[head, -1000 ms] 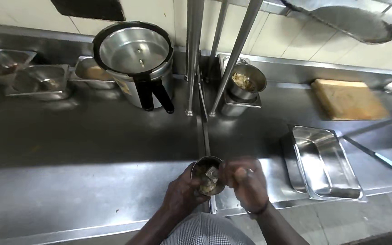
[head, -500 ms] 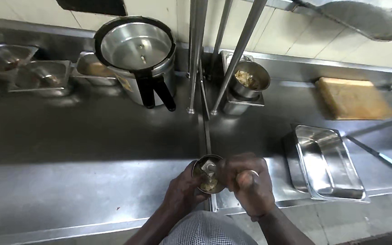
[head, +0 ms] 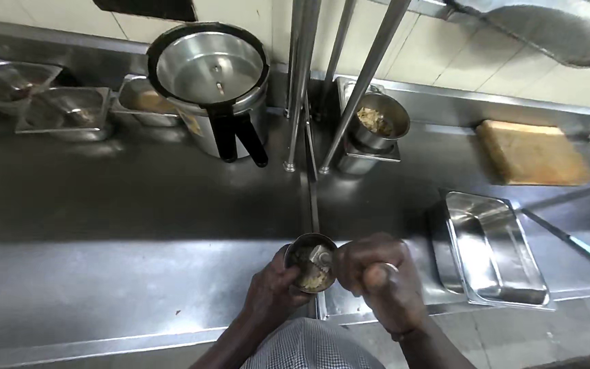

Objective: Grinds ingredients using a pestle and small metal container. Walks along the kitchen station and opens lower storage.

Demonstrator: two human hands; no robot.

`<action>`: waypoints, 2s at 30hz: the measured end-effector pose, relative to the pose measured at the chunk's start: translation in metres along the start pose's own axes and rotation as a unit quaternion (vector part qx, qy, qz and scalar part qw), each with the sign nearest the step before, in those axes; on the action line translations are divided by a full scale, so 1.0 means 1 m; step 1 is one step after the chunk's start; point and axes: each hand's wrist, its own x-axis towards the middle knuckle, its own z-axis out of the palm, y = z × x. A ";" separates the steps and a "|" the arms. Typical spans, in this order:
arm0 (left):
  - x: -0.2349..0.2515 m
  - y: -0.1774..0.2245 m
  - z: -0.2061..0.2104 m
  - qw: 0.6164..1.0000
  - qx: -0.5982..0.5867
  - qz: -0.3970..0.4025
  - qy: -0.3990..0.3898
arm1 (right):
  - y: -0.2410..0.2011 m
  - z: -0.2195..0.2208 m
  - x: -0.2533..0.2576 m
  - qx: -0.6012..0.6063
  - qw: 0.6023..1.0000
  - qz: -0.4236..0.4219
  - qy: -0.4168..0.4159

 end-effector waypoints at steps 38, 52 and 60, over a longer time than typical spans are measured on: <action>0.012 0.007 -0.008 0.998 -0.012 0.027 -0.063 | -0.018 -0.007 -0.013 -0.007 0.997 -0.063 0.047; 0.014 0.011 -0.009 0.996 0.007 -0.005 -0.089 | 0.035 -0.008 -0.012 -0.026 0.995 -0.030 0.090; 0.014 0.011 -0.006 0.997 0.005 0.004 -0.079 | 0.056 0.002 -0.010 -0.027 0.996 -0.015 0.083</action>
